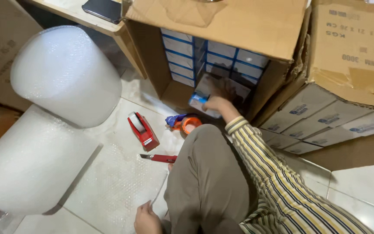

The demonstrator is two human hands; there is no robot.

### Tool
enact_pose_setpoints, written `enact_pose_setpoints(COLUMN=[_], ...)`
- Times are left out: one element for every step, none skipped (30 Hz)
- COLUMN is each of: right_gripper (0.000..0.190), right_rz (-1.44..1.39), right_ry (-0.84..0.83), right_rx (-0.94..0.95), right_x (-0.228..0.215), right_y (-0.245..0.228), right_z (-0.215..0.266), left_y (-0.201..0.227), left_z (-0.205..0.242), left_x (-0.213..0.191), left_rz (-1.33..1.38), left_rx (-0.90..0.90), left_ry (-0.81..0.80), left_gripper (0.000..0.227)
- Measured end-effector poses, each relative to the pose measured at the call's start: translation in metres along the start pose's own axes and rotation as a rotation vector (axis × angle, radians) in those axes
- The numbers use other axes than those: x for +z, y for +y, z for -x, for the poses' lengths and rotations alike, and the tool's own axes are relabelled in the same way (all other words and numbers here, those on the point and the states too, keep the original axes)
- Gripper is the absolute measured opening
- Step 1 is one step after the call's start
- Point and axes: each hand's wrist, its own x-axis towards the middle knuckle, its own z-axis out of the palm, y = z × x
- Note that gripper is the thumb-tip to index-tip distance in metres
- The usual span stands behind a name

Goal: The person wraps small boxes in bubble wrap and secures them with tape. They then place the wrapped items into a larger cardboard box.

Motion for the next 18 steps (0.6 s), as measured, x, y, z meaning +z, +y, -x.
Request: enact_pose_setpoints(right_gripper=[0.117,0.109,0.104,0.104,0.099,0.094,0.094,0.092,0.091,0.091,0.098,0.106,0.106,0.104,0.104,0.104,0.105,0.107], right_rz=[0.007,-0.007,-0.022,-0.015,0.028,0.068,0.075,0.088,0.105,0.116,0.237,0.363,0.378,0.451,0.520,0.531,0.553,0.575], right_ry=[-0.008,0.101,0.206,0.192,0.212,0.231,0.198,0.147,0.081,0.033,-0.062,-0.152,-0.179,-0.232,-0.273,-0.290,-0.277,-0.263], right_rx=[-0.017,-0.272,-0.540,-0.572,-0.694,-0.816,-0.875,-0.996,-1.115,-1.172,-1.201,-1.229,-1.278,-1.338,-1.387,-1.424,-1.439,-1.454], right_x=[0.011,0.022,0.034,0.045,0.058,0.071,0.083,0.096,0.109,0.118,0.126,0.134,0.152,0.170,0.186,0.197,0.208,0.218], right_y=[-0.009,-0.019,-0.033,-0.046,-0.063,-0.079,-0.088,-0.098,-0.110,-0.123,-0.133,-0.141,-0.148,-0.154,-0.159,-0.167,-0.175,-0.182], right_z=[0.012,0.024,0.036,0.049,0.063,0.078,0.087,0.097,0.108,0.123,0.137,0.153,0.157,0.161,0.163,0.169,0.173,0.177], left_y=[0.006,0.011,0.015,0.015,0.013,0.011,0.028,0.043,0.058,0.062,0.066,0.070,0.069,0.068,0.068,0.072,0.077,0.083], left_z=[0.002,0.004,0.007,0.004,0.003,0.002,0.009,0.012,0.014,0.019,0.022,0.025,0.027,0.028,0.024,0.024,0.021,0.018], left_x=[-0.004,-0.008,-0.012,-0.010,-0.008,-0.006,-0.024,-0.041,-0.061,-0.066,-0.067,-0.069,-0.061,-0.054,-0.046,-0.053,-0.060,-0.066], left_rz=[-0.003,-0.045,-0.085,-0.085,-0.062,-0.036,-0.038,0.015,0.060,0.050,-0.007,-0.059,-0.061,-0.073,-0.086,-0.088,-0.105,-0.119], left_rx=[-0.019,0.000,0.006,-0.027,-0.008,0.012,-0.053,0.068,0.180,0.108,0.117,0.125,0.069,0.083,0.112,0.072,0.008,-0.056], left_ry=[0.006,-0.031,-0.063,-0.051,-0.114,-0.174,-0.156,-0.039,0.072,0.083,0.025,-0.038,-0.026,-0.022,-0.021,-0.010,-0.112,-0.214], left_gripper=[0.021,0.025,0.030,0.030,0.035,0.042,0.042,0.028,0.028,0.028,0.021,0.016,0.016,0.013,0.015,0.015,0.013,0.012])
